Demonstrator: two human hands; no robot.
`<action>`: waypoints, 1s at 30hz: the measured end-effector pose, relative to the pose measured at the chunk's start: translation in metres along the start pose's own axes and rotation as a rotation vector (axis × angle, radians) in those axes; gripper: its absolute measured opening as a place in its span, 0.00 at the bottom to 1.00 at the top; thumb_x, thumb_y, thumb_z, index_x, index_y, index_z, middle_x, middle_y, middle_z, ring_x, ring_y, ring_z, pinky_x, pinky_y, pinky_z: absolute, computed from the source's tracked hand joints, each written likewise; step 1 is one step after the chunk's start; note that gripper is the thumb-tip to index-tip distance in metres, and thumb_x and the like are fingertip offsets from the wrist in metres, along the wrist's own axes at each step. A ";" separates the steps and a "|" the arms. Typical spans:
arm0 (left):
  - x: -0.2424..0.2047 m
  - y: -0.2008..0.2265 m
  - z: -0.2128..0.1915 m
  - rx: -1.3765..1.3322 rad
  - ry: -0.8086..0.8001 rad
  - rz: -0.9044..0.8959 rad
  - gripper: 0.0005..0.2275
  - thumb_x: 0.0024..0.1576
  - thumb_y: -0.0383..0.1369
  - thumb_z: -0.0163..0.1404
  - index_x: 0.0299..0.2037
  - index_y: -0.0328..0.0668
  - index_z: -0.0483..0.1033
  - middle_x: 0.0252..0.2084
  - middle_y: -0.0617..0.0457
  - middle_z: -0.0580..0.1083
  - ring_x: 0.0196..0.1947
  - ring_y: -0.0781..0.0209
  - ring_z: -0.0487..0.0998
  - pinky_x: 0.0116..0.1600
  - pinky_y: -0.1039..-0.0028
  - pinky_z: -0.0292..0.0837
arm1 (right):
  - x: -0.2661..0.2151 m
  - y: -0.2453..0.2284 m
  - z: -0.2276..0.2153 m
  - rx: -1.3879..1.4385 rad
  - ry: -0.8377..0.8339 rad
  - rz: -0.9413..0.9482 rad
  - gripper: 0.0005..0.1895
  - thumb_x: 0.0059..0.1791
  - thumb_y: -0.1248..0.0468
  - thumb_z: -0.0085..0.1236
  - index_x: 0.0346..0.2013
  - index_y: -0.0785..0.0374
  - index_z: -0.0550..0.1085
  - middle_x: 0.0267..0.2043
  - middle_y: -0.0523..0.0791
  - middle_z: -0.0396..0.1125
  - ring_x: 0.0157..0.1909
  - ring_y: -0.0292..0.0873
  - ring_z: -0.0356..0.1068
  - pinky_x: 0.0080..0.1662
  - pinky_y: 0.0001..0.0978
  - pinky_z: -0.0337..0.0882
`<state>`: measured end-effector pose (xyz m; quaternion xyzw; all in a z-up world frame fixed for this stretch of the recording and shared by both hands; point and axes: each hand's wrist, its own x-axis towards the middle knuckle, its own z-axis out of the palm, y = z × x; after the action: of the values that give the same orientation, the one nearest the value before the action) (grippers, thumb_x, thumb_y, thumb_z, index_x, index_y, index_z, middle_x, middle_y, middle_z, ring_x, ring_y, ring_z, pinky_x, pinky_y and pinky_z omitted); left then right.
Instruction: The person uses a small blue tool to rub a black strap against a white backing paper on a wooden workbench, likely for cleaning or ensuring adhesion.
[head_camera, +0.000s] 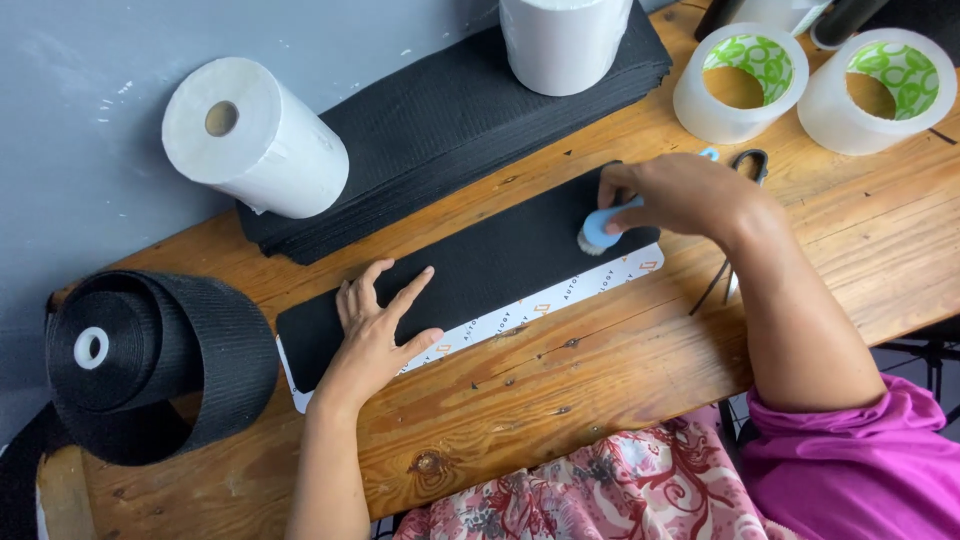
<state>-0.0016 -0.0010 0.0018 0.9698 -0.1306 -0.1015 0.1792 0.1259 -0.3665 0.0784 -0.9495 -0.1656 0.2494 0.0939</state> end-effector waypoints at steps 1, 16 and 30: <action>0.000 0.000 0.000 -0.001 -0.005 0.003 0.33 0.55 0.55 0.52 0.72 0.69 0.57 0.67 0.43 0.49 0.66 0.35 0.52 0.68 0.34 0.36 | 0.004 0.018 0.006 0.003 -0.003 0.005 0.18 0.46 0.54 0.65 0.49 0.50 0.78 0.39 0.49 0.79 0.47 0.58 0.78 0.58 0.51 0.71; -0.001 0.001 -0.002 -0.005 -0.011 -0.016 0.33 0.55 0.54 0.52 0.72 0.69 0.57 0.67 0.42 0.50 0.65 0.35 0.52 0.68 0.35 0.36 | 0.014 0.051 0.012 -0.014 0.105 0.114 0.18 0.45 0.51 0.66 0.49 0.46 0.77 0.43 0.45 0.79 0.48 0.56 0.77 0.56 0.50 0.72; -0.004 -0.004 -0.003 -0.025 -0.052 -0.036 0.34 0.54 0.51 0.56 0.72 0.71 0.58 0.68 0.43 0.49 0.66 0.35 0.51 0.69 0.35 0.35 | 0.050 0.051 0.034 -0.342 0.617 0.043 0.13 0.51 0.48 0.64 0.46 0.46 0.77 0.32 0.38 0.75 0.37 0.41 0.78 0.49 0.32 0.73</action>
<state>-0.0035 0.0047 0.0033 0.9667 -0.1166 -0.1315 0.1859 0.1636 -0.3929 0.0142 -0.9854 -0.1488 -0.0787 -0.0263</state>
